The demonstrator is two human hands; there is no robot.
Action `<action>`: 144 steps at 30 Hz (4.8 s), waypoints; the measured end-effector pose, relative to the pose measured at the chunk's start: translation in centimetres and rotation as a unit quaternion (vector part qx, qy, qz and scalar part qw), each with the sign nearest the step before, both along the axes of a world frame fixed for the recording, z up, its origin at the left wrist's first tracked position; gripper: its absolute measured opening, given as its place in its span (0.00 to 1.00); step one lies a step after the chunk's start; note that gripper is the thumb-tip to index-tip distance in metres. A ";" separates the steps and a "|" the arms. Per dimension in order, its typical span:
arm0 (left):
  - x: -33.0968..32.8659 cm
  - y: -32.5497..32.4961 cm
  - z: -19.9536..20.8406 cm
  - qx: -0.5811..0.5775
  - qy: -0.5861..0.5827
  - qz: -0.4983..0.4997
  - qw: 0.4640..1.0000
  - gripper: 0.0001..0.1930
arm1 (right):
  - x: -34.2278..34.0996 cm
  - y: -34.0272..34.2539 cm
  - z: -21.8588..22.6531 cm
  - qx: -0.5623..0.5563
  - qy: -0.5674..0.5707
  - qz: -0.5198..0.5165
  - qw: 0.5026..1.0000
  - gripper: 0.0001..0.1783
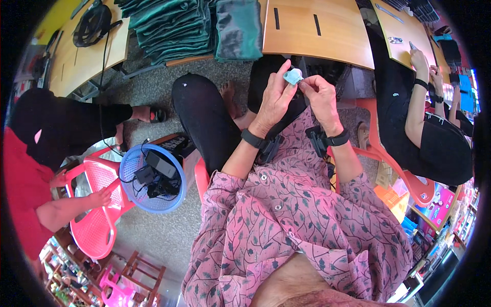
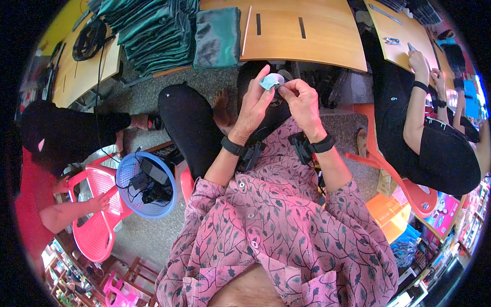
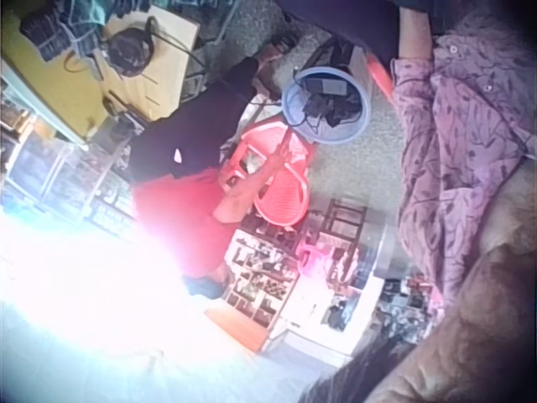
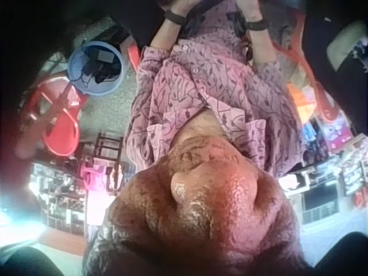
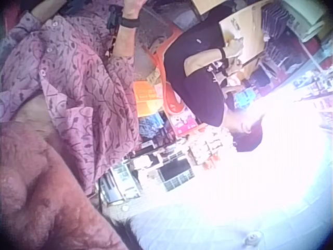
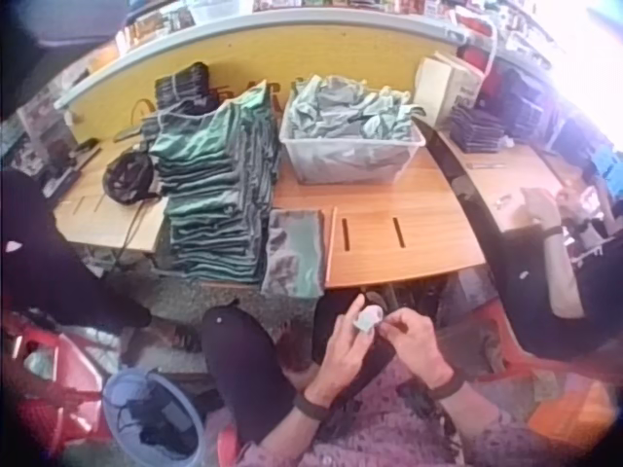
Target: The person sits on the floor and folds small green fabric pouches one by one. They pick up a pouch, fold it into a compact square, and place it on a growing stack on the table. The process is repeated continuously for multiple pouches.
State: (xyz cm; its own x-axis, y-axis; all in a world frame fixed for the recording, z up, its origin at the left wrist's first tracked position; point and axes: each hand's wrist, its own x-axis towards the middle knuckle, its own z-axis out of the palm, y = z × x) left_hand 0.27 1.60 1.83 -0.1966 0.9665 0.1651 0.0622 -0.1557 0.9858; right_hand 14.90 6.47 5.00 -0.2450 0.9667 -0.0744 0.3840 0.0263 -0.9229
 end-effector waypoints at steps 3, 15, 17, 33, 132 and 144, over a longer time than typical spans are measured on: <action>-0.1 0.0 0.3 -0.004 -0.011 -0.007 1.000 0.28 | -0.2 -0.3 0.2 0.037 -0.036 -0.003 0.999 0.05; 0.0 0.2 -0.9 -0.005 -0.123 -0.012 0.992 0.28 | -0.2 -0.7 1.1 -0.064 0.035 0.019 0.997 0.07; -0.2 0.0 0.0 -0.002 -0.028 -0.005 1.000 0.28 | -0.1 -0.5 0.8 -0.050 0.018 0.012 0.999 0.06; 0.0 0.3 0.2 -0.090 -0.353 0.022 0.931 0.24 | -0.7 -1.3 -1.2 0.005 0.062 -0.026 0.998 0.09; -1.7 0.2 -2.3 -0.121 -0.476 -0.045 0.870 0.10 | -0.7 0.3 -0.4 0.162 0.053 0.050 0.984 0.03; -1.4 0.1 0.5 -0.180 -0.468 -0.122 0.857 0.12 | 0.2 0.5 -1.4 -0.006 0.178 0.027 0.984 0.04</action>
State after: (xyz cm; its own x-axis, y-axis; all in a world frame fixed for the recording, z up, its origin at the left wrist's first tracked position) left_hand -1.18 1.71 2.29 0.1351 0.9526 -0.2727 -0.7721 0.2737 0.5736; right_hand 15.09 6.96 3.60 -0.3088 0.9510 0.0139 0.0351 0.0260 -0.9990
